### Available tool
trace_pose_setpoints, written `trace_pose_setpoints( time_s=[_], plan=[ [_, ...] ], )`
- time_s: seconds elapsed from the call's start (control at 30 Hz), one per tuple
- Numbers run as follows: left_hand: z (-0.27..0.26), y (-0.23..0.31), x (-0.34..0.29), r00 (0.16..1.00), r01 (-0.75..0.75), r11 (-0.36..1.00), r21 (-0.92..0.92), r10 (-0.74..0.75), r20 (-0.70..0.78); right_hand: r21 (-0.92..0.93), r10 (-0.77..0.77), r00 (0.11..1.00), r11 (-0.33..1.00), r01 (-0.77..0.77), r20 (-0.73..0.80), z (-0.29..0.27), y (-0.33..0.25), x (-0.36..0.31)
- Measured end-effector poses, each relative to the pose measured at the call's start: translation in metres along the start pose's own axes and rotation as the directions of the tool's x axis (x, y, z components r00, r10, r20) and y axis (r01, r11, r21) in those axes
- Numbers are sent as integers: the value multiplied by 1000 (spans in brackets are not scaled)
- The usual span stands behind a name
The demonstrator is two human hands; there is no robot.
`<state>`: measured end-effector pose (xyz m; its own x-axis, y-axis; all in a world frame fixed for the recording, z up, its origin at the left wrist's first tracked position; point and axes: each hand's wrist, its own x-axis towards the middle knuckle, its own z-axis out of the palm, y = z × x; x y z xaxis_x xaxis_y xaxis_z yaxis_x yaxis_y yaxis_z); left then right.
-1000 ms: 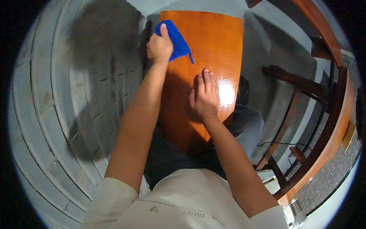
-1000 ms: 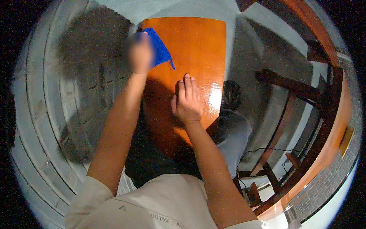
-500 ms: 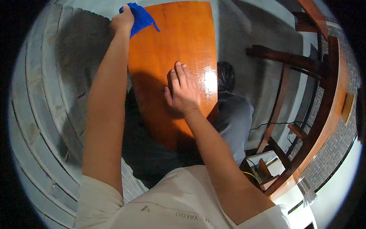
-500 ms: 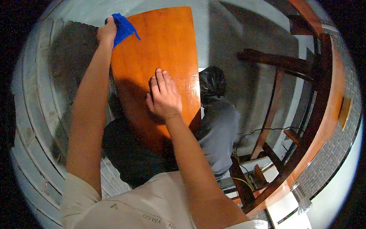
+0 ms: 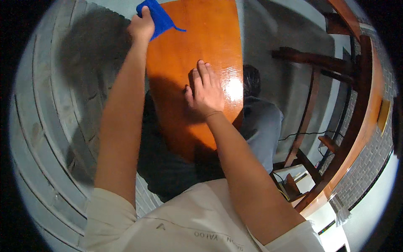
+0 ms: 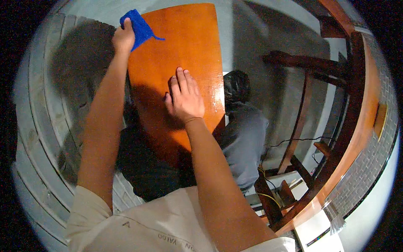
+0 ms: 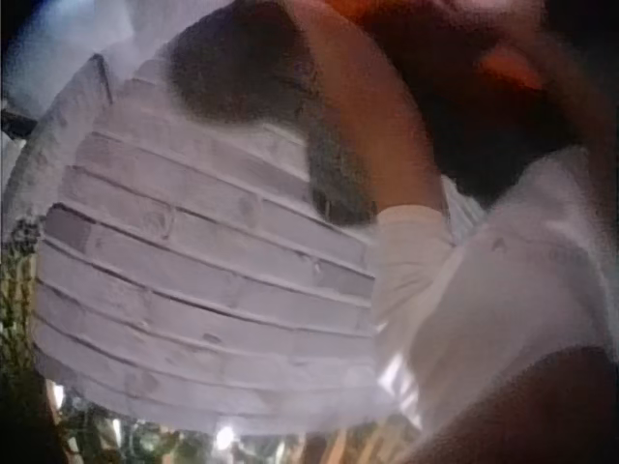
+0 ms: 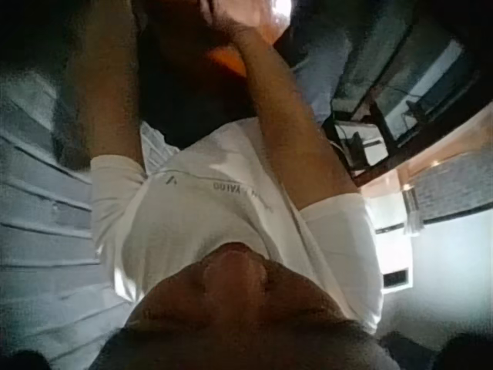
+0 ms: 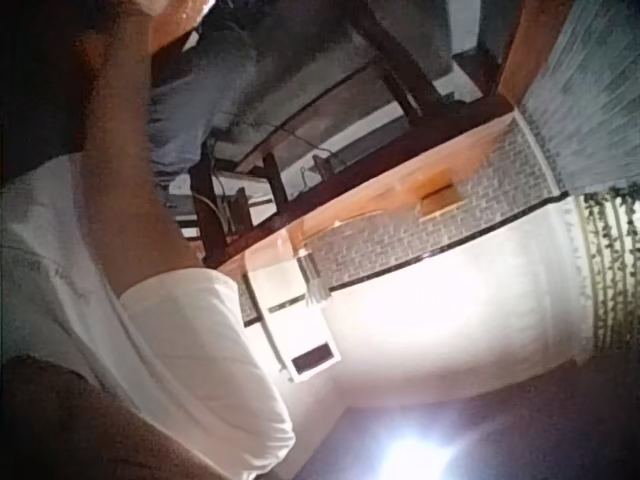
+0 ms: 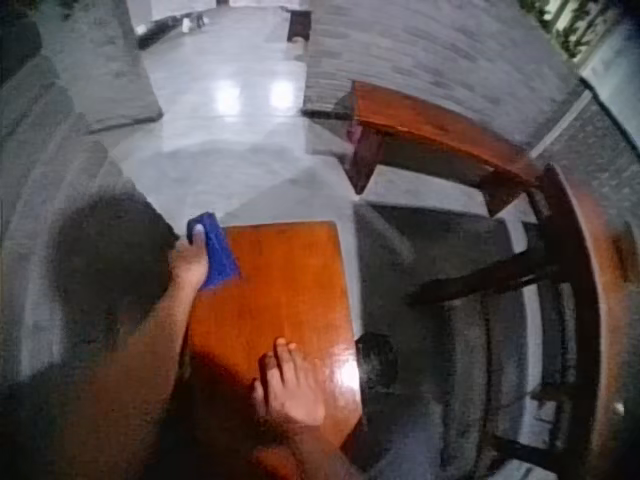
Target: The person rinses and wrings out a cloth in a basin of water, folds it, and wipes down a wooden bench with the cloth.
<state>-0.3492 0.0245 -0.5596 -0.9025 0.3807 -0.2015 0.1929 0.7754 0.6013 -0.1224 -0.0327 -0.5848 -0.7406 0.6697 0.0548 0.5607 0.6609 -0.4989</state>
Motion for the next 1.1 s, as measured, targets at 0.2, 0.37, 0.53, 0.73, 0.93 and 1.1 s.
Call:
trace_pose_setpoints(
  time_s=[0.2, 0.37, 0.53, 0.73, 0.93, 1.1],
  plan=[
    [0, -32, -49, 999, -35, 998, -42, 35, -7, -35, -22, 999, 999, 21, -26, -3, 5, -1],
    [-9, -63, -97, 1000, 1, 998, -63, -3, -16, -42, -28, 999, 999, 26, -46, 3, 4, -2],
    [-13, -79, -140, 1000, -13, 997, -70, 11, -25, -61, -49, 994, 997, 43, -98, 5, 8, -2],
    [-29, -95, -176, 995, 90, 995, 37, -91, 34, -38, -24, 996, 999, 20, -89, 8, 0, -2],
    [-35, -93, -194, 984, 171, 985, 27, -172, 37, -36, -25, 997, 999, 22, -77, 8, -2, -1],
    [-27, -98, -190, 998, 63, 994, 90, -62, -12, -48, -29, 996, 999, 25, -89, 6, 0, 0]
  ],
)
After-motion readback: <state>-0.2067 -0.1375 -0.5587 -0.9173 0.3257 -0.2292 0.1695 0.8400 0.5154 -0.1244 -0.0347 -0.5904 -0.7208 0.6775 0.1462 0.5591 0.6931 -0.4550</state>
